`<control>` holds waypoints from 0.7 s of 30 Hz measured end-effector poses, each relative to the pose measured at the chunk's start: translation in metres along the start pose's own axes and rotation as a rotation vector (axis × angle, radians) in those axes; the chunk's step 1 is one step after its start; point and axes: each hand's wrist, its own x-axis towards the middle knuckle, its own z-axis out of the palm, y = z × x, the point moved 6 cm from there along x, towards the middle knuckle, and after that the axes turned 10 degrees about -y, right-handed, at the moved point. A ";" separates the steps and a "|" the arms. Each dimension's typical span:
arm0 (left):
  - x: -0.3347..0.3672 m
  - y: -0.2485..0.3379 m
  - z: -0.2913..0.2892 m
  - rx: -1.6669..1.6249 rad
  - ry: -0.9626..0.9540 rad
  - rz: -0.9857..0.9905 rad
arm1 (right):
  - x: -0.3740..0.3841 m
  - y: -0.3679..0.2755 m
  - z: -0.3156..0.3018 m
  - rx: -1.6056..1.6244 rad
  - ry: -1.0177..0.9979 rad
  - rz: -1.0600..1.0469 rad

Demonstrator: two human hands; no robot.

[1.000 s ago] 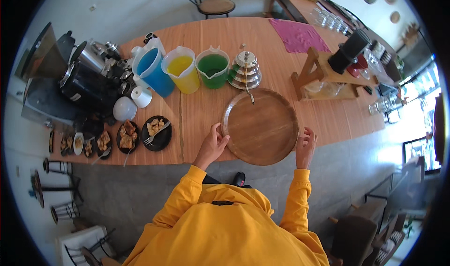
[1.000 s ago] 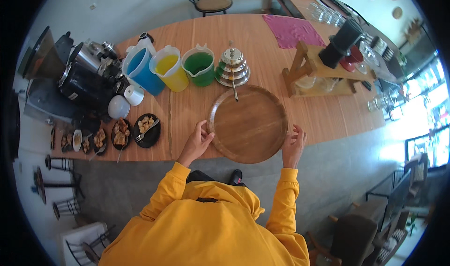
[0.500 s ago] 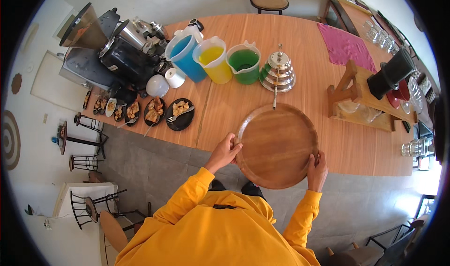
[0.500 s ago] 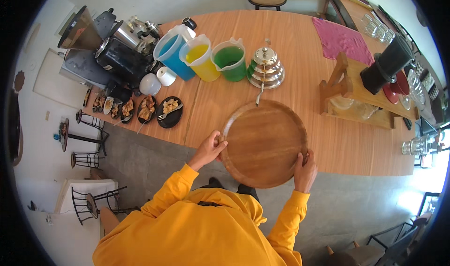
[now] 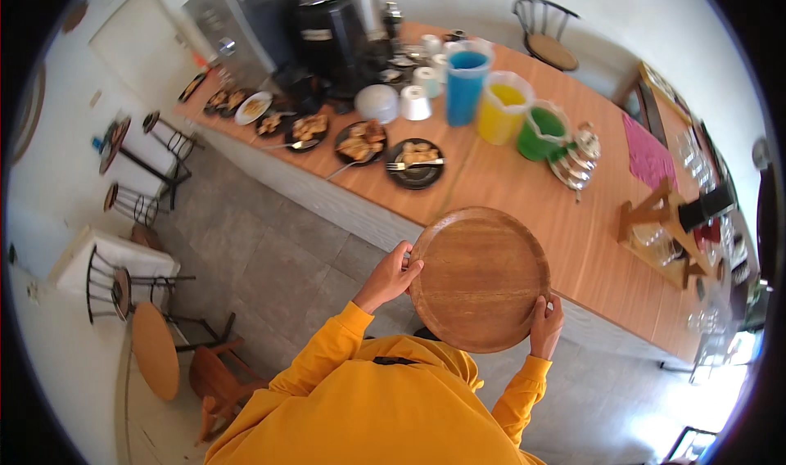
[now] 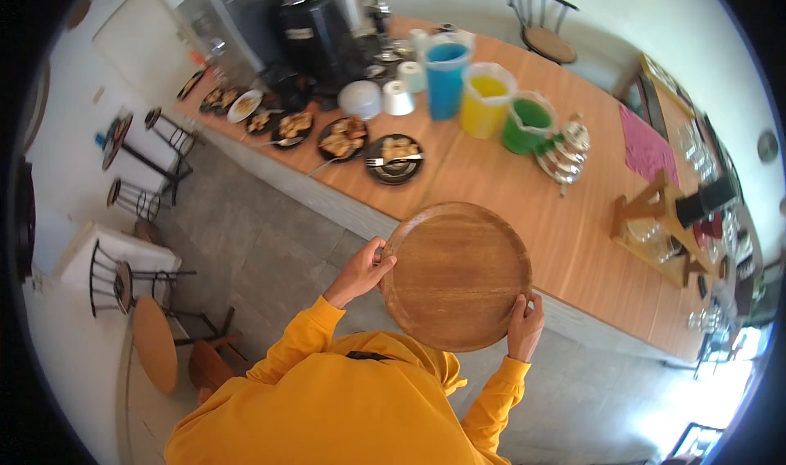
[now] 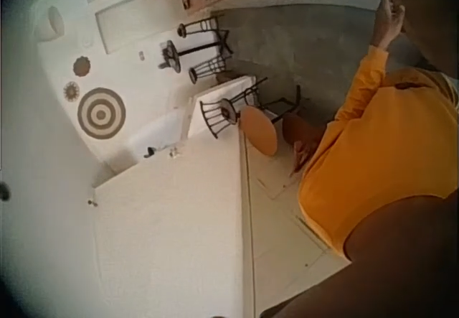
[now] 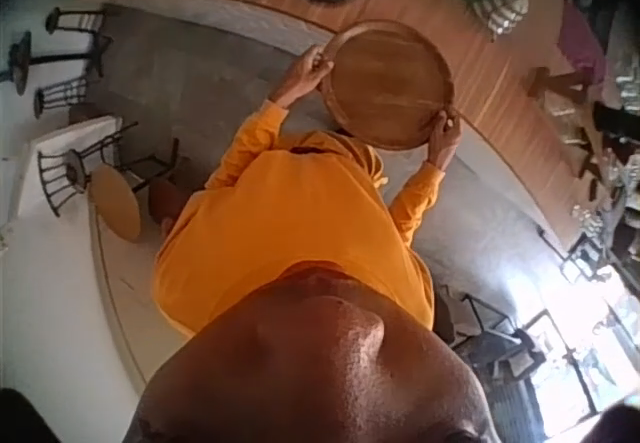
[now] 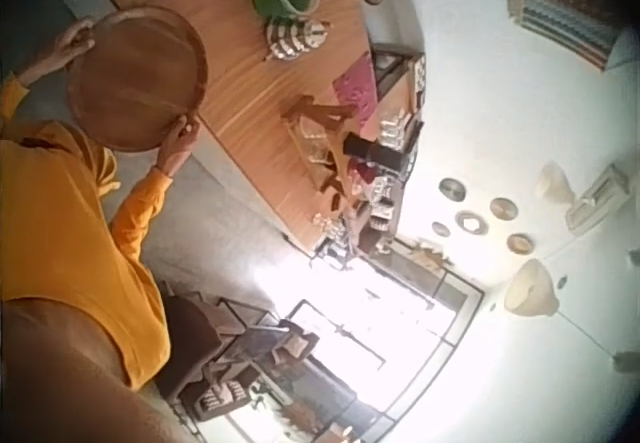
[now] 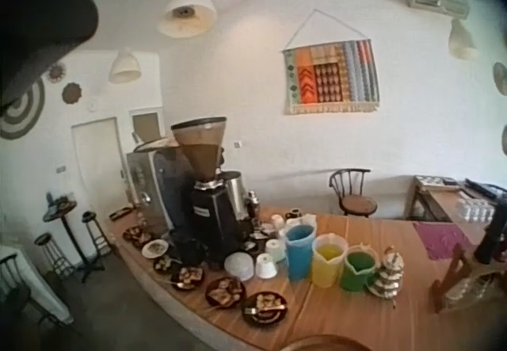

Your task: Clean a metal cup and pour colored drinks from pitchers into glasses on a tray.

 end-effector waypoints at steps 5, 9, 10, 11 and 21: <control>-0.085 -0.066 -0.081 -0.091 0.162 0.038 | -0.045 -0.068 0.080 0.013 -0.068 -0.151; -0.163 -0.116 -0.149 -0.163 0.444 0.127 | -0.078 -0.123 0.163 0.068 -0.261 -0.181; -0.185 -0.124 -0.169 -0.139 0.597 0.162 | -0.083 -0.135 0.188 0.106 -0.340 -0.195; -0.203 -0.132 -0.183 -0.150 0.634 0.157 | -0.087 -0.145 0.212 0.096 -0.370 -0.217; -0.347 -0.209 -0.292 -0.386 1.057 0.057 | -0.149 -0.312 0.407 0.166 -0.693 -0.608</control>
